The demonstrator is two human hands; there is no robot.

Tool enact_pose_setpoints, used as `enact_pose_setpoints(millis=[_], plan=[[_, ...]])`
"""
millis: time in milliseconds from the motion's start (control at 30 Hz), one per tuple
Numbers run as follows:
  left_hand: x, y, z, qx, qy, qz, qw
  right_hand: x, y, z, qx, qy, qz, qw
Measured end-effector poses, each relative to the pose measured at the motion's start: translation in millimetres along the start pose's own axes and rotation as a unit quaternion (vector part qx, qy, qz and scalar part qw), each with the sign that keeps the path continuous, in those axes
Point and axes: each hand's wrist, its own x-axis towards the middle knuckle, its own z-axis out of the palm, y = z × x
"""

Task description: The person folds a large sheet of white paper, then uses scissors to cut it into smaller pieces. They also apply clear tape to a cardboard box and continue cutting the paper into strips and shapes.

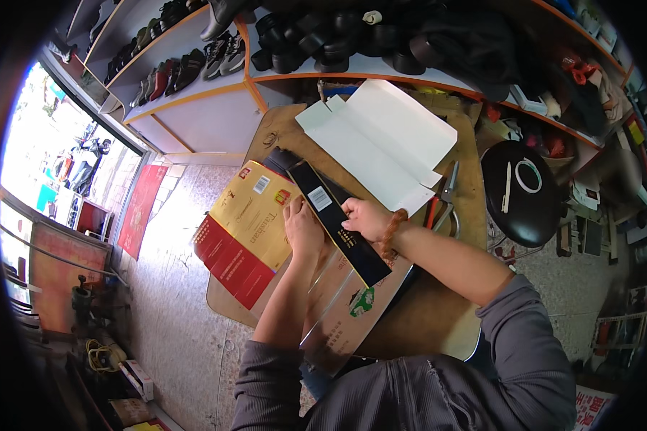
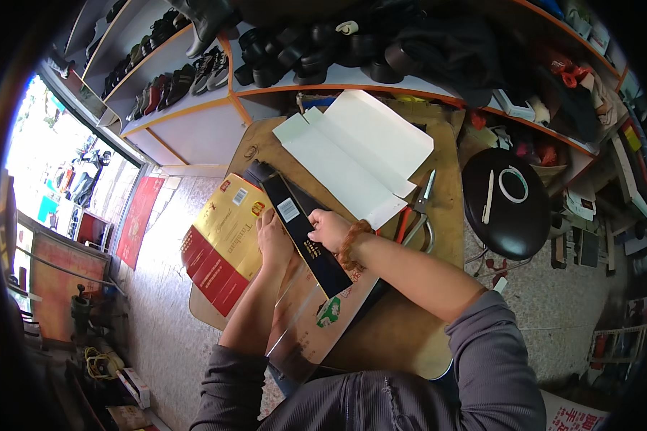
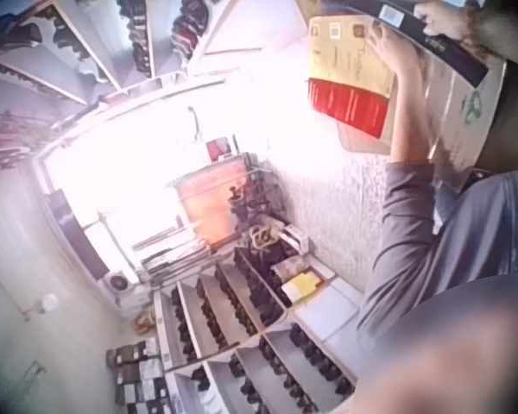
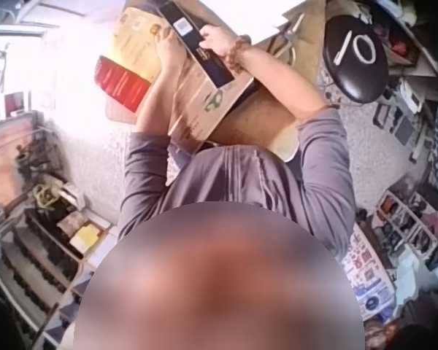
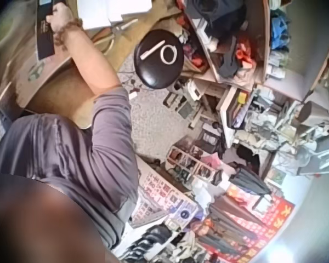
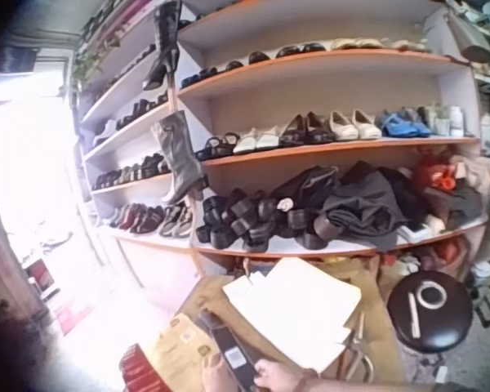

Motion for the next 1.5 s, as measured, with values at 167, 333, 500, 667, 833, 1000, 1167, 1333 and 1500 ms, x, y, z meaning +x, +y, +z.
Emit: enact_pose_setpoints(millis=[167,333,500,667,833,1000,1167,1333,1500], plan=[[-2,6,-3,0.02,-0.01,0.025,0.999,-27,-22,-34,0.346,-0.029,-0.01,0.938],[-4,6,-1,-0.001,-0.003,0.056,0.998,-60,-5,-53,0.151,0.035,-0.064,0.986],[-8,8,1,0.011,0.012,0.056,0.998,-105,14,-43,0.13,0.052,-0.056,0.989],[-9,9,-7,-0.008,0.009,0.017,1.0,-135,6,-33,0.173,0.07,-0.051,0.981],[-11,7,-14,0.003,-0.001,0.029,1.0,-154,18,-13,0.175,0.082,-0.058,0.979],[-11,7,-18,0.01,-0.041,0.014,0.999,-162,28,1,0.178,0.075,-0.048,0.98],[-13,7,-21,0.021,-0.042,0.019,0.999,-165,30,16,0.194,0.092,-0.038,0.976],[-12,3,-17,0.037,-0.077,0.018,0.996,-168,32,24,0.2,0.08,-0.033,0.976],[-14,-1,-13,0.041,-0.059,0.033,0.997,-169,28,32,0.197,0.079,-0.01,0.977]])
